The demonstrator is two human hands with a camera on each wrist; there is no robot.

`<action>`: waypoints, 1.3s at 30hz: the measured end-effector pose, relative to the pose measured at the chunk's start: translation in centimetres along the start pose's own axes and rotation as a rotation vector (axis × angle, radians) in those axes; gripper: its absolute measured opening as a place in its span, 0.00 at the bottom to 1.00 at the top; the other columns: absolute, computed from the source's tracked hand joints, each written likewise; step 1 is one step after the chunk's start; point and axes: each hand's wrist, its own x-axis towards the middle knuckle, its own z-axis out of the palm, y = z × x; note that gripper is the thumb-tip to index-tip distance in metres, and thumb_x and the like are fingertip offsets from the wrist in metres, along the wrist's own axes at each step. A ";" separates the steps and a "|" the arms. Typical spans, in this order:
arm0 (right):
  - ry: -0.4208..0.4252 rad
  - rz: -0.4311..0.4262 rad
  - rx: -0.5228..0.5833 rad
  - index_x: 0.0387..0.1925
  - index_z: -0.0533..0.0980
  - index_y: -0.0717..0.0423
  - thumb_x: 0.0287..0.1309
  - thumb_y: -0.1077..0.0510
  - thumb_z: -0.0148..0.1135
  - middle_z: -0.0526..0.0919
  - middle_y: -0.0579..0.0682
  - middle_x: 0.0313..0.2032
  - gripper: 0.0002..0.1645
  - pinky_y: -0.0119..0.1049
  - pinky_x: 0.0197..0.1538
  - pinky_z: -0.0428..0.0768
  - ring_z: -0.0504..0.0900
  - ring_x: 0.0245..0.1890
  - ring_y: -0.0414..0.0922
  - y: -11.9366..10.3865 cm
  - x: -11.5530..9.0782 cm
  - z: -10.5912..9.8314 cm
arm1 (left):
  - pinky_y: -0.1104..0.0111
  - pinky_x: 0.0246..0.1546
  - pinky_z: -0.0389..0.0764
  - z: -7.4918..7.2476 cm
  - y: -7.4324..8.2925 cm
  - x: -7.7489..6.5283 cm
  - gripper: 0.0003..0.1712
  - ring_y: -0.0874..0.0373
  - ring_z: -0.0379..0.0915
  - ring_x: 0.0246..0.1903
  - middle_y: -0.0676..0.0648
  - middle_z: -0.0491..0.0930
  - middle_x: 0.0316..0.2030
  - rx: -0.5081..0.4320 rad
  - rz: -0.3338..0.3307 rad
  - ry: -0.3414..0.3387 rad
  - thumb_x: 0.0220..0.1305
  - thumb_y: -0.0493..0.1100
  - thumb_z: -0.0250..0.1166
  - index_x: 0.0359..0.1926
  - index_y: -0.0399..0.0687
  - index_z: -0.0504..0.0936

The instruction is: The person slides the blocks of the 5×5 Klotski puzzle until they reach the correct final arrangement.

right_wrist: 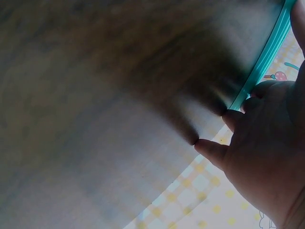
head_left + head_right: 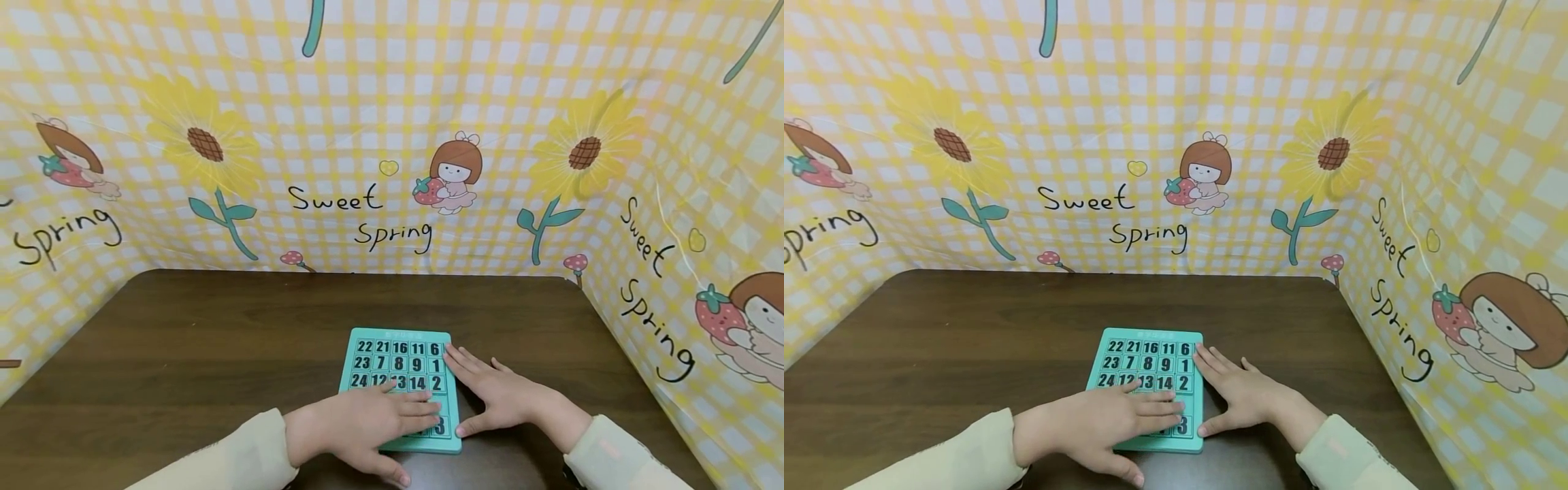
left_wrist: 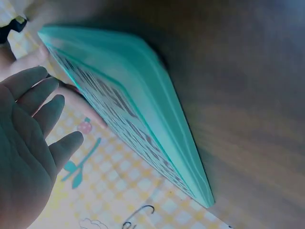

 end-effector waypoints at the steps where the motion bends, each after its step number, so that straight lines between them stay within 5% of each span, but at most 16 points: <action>1: 0.002 -0.002 -0.002 0.80 0.41 0.52 0.52 0.23 0.60 0.37 0.51 0.80 0.69 0.77 0.67 0.50 0.41 0.80 0.56 0.0 0.0 0.0 | 0.48 0.69 0.66 0.0 0.2 0.0 0.45 0.60 0.45 0.78 0.56 0.52 0.78 0.016 0.010 0.000 0.70 0.74 0.43 0.78 0.55 0.54; 11: 0.006 -0.002 0.001 0.80 0.41 0.51 0.52 0.23 0.61 0.37 0.51 0.80 0.69 0.76 0.68 0.49 0.41 0.80 0.57 0.1 0.0 0.2 | 0.54 0.69 0.68 0.7 0.8 0.1 0.41 0.62 0.47 0.77 0.56 0.53 0.77 0.115 0.065 -0.002 0.74 0.69 0.43 0.78 0.53 0.54; 39: -0.014 0.008 0.031 0.80 0.40 0.50 0.52 0.24 0.62 0.35 0.49 0.80 0.68 0.77 0.68 0.47 0.39 0.80 0.56 0.0 0.0 0.0 | 0.48 0.72 0.62 0.8 -1.2 0.8 0.46 0.61 0.45 0.78 0.57 0.48 0.79 -0.008 -0.037 -0.012 0.70 0.74 0.42 0.79 0.57 0.50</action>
